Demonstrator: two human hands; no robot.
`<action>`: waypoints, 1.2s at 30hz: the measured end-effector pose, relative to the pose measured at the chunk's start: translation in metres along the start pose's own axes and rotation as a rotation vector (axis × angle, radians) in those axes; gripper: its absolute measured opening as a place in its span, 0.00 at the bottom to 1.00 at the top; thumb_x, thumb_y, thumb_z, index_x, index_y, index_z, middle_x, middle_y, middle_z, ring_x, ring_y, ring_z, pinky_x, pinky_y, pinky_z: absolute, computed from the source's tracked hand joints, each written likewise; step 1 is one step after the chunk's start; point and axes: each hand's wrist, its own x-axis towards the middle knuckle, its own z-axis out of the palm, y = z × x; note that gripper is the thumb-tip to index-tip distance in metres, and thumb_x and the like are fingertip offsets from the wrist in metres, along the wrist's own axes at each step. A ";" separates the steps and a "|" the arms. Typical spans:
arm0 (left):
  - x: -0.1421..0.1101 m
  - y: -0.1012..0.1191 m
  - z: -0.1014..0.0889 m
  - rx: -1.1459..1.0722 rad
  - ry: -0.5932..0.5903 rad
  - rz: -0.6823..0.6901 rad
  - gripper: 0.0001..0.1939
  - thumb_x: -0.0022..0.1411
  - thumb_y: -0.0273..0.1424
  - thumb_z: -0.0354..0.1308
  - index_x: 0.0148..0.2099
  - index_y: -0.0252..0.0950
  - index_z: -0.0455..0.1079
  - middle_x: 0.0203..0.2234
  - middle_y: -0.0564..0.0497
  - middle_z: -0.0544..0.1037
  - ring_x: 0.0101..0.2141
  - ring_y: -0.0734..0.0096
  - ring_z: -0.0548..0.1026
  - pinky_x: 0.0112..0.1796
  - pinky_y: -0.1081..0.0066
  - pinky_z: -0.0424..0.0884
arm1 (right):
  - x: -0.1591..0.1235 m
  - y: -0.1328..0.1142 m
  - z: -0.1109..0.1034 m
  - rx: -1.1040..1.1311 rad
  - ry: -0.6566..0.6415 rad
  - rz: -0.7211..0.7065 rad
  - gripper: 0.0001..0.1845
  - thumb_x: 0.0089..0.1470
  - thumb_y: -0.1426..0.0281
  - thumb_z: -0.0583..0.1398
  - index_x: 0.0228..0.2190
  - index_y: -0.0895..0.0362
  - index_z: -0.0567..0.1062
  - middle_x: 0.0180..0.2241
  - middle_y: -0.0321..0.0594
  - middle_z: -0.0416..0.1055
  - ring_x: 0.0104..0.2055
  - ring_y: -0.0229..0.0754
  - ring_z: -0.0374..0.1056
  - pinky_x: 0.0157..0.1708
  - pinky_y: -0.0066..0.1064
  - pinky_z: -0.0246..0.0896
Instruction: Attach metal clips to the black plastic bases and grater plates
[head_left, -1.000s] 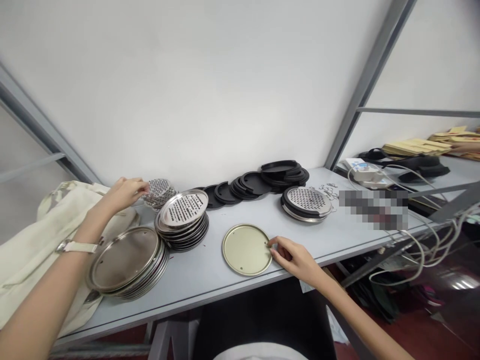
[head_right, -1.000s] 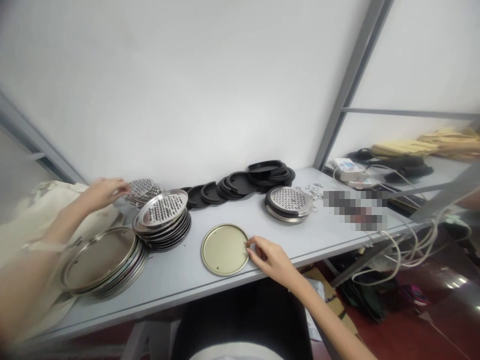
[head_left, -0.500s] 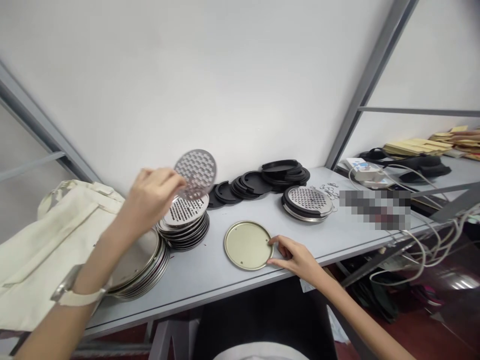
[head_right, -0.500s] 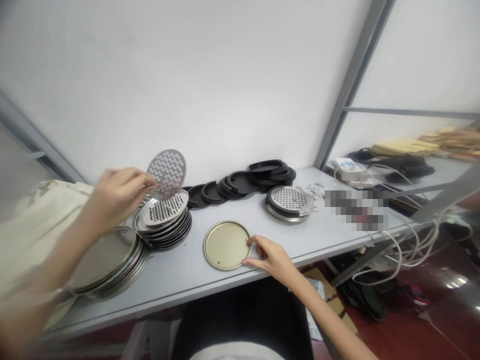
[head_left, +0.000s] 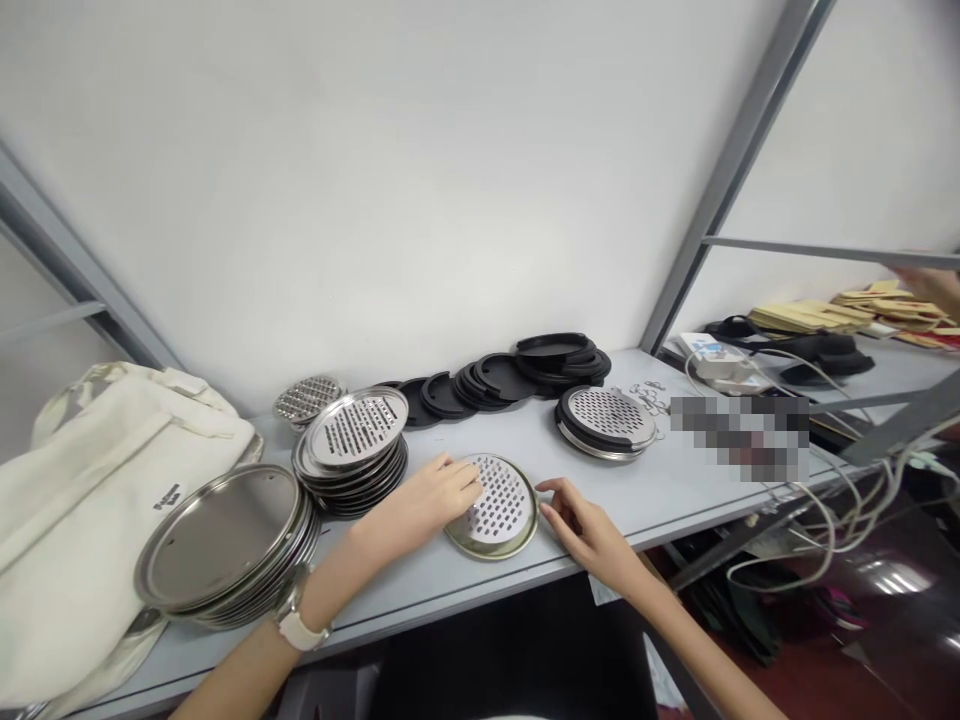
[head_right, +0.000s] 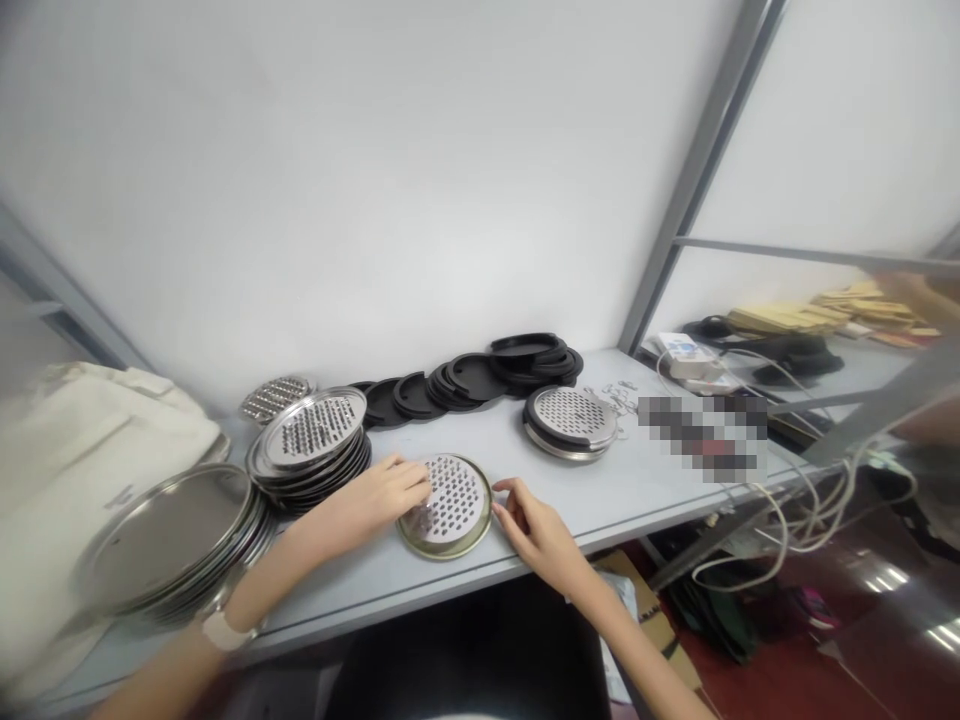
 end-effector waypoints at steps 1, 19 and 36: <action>-0.001 -0.001 0.000 -0.022 -0.003 -0.004 0.12 0.62 0.16 0.45 0.34 0.37 0.63 0.33 0.49 0.71 0.36 0.64 0.70 0.39 0.64 0.64 | 0.000 0.000 0.001 -0.004 0.006 -0.002 0.15 0.64 0.60 0.46 0.46 0.55 0.62 0.23 0.31 0.60 0.24 0.37 0.60 0.27 0.28 0.56; 0.006 -0.009 0.021 -0.261 -0.093 -0.017 0.07 0.65 0.25 0.50 0.34 0.37 0.65 0.33 0.51 0.71 0.36 0.67 0.70 0.42 0.68 0.63 | 0.001 -0.002 0.000 -0.027 -0.073 0.004 0.12 0.63 0.63 0.48 0.46 0.54 0.60 0.24 0.30 0.59 0.23 0.36 0.57 0.26 0.26 0.55; 0.000 -0.015 0.070 -0.286 0.095 -0.655 0.04 0.66 0.28 0.44 0.42 0.38 0.60 0.37 0.49 0.68 0.34 0.65 0.71 0.35 0.68 0.65 | 0.032 -0.046 0.011 -0.060 -0.119 -0.345 0.14 0.63 0.70 0.50 0.47 0.52 0.70 0.47 0.44 0.67 0.50 0.45 0.62 0.51 0.39 0.59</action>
